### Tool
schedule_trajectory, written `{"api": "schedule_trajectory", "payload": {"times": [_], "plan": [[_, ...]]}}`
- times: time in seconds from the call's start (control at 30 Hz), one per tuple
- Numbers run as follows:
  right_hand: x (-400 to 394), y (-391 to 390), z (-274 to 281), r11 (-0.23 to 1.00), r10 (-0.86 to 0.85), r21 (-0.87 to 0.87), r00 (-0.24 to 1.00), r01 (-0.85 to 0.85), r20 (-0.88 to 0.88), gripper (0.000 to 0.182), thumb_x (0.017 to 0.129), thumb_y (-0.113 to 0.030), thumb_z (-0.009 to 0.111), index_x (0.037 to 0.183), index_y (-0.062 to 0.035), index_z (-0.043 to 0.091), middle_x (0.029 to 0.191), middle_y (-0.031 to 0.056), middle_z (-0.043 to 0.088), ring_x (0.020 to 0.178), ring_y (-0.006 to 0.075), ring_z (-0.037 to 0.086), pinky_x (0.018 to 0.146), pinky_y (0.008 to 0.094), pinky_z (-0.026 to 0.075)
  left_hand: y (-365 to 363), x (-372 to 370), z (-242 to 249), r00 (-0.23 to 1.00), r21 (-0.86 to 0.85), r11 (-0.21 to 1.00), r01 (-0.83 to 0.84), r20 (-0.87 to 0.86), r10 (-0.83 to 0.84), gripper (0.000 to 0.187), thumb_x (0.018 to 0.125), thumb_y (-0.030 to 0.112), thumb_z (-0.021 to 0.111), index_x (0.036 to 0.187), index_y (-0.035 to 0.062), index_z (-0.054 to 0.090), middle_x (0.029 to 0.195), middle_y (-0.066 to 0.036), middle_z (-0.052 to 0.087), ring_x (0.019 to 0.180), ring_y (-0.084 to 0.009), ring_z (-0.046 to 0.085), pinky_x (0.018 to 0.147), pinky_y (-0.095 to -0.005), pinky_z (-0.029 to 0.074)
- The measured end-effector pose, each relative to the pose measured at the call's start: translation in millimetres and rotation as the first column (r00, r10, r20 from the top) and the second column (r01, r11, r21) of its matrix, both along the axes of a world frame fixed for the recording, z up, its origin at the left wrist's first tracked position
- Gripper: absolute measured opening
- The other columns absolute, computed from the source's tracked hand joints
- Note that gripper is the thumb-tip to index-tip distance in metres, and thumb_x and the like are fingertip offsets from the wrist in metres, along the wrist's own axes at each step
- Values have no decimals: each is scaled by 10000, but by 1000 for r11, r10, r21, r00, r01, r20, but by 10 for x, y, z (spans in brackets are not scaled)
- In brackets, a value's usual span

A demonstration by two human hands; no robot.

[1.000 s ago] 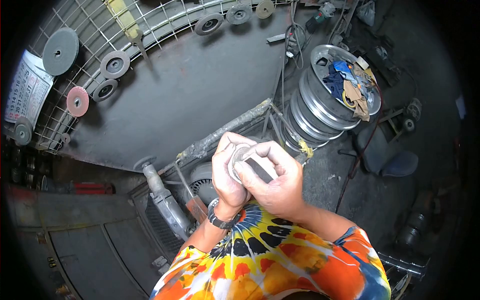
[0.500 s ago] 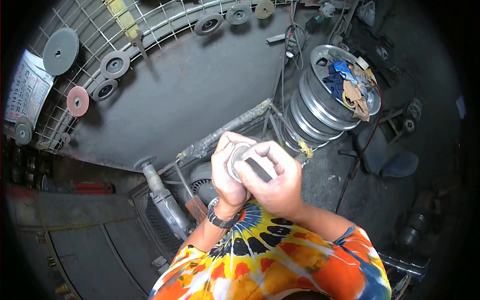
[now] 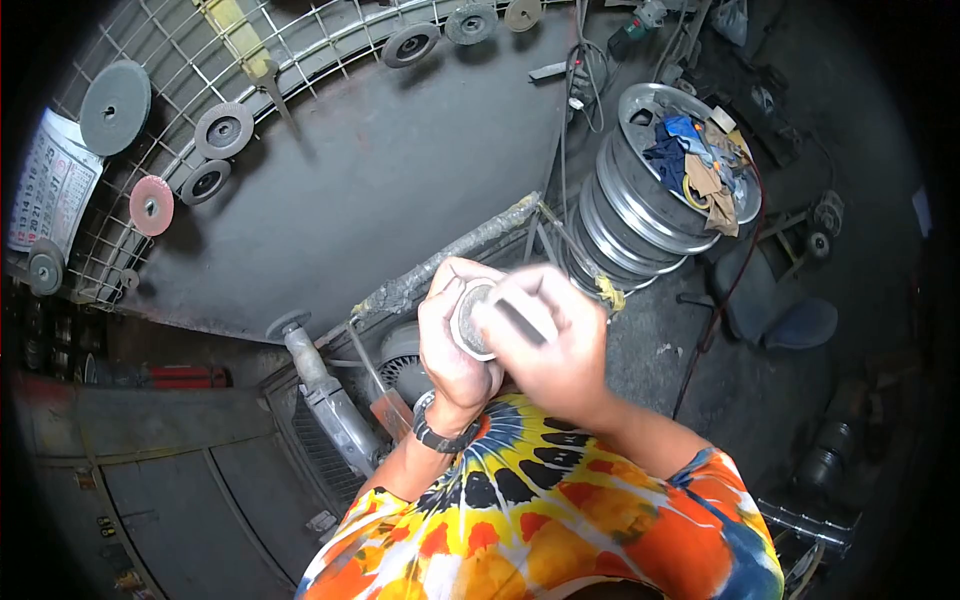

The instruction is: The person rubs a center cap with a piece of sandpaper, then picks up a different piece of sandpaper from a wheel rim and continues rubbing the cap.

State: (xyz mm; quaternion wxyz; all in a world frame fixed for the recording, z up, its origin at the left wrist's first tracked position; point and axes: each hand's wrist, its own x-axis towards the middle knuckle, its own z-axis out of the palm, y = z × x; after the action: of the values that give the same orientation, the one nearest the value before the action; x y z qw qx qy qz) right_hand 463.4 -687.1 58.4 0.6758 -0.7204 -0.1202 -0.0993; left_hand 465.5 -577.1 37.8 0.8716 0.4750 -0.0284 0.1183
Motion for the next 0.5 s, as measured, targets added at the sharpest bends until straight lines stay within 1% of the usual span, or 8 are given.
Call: {"api": "schedule_trajectory", "payload": {"times": [0.1, 0.17, 0.2, 0.23, 0.3, 0.33, 0.43, 0.5], "plan": [[63, -1, 32, 981, 38, 194, 981, -1, -188, 216, 835, -115, 825, 957, -30, 668, 868, 130, 740, 806, 204, 713, 729, 360, 564, -15, 30, -41, 999, -238, 971, 31, 31, -24, 401, 991, 295, 388, 925, -26, 617, 940, -104, 631, 893, -179, 605, 856, -302, 476], [-115, -4, -22, 997, 32, -80, 991, -22, 127, 196, 847, -91, 811, 955, -24, 662, 841, 133, 736, 791, 179, 721, 704, 341, 570, 42, -3, 58, 1000, 72, 997, -18, 5, 18, 404, 989, 294, 385, 922, -28, 619, 944, -108, 629, 889, -175, 602, 852, -297, 475], [-59, -3, -47, 988, 2, -153, 989, 21, 147, 176, 854, -71, 797, 948, -18, 658, 835, 132, 735, 767, 160, 727, 690, 324, 571, 21, -1, 44, 999, 37, 999, -33, -1, 33, 394, 988, 289, 389, 932, -28, 616, 944, -106, 627, 886, -175, 600, 849, -295, 472], [21, 23, 8, 1000, 11, 28, 998, -13, 64, 187, 851, -76, 801, 962, -19, 661, 856, 132, 731, 789, 187, 725, 726, 348, 567, -13, 9, -33, 1000, -144, 990, -3, 22, 6, 395, 990, 290, 388, 938, -28, 616, 947, -109, 632, 895, -180, 606, 852, -294, 474], [78, 2, 85, 990, 31, 140, 983, -5, -181, 191, 849, -80, 801, 965, -21, 662, 865, 135, 726, 801, 206, 725, 750, 361, 566, -23, 14, -80, 1000, -260, 965, 22, 18, -18, 399, 993, 292, 386, 937, -31, 613, 941, -113, 639, 894, -186, 613, 856, -295, 480], [28, 14, 8, 1000, -28, 7, 999, 27, 20, 189, 854, -82, 801, 965, -21, 661, 857, 133, 723, 799, 201, 726, 750, 355, 568, -9, 10, -43, 1000, -157, 988, 7, 27, -3, 389, 995, 289, 391, 940, -28, 609, 931, -106, 637, 885, -175, 612, 845, -291, 481], [-65, 0, -12, 989, 25, -148, 994, -10, 103, 183, 867, -90, 801, 961, -21, 660, 851, 123, 724, 780, 180, 715, 735, 344, 566, 23, -27, 43, 1000, -40, 999, -1, 9, 1, 369, 998, 288, 406, 944, -21, 600, 897, -86, 624, 857, -149, 610, 821, -287, 481], [107, 23, 45, 988, 30, 153, 984, -2, -178, 185, 863, -85, 800, 956, -18, 656, 845, 122, 729, 777, 162, 714, 717, 335, 567, -40, -23, -7, 1000, -301, 954, -10, -12, 7, 388, 1001, 297, 398, 943, -24, 608, 890, -85, 620, 839, -149, 606, 810, -289, 478]]}}
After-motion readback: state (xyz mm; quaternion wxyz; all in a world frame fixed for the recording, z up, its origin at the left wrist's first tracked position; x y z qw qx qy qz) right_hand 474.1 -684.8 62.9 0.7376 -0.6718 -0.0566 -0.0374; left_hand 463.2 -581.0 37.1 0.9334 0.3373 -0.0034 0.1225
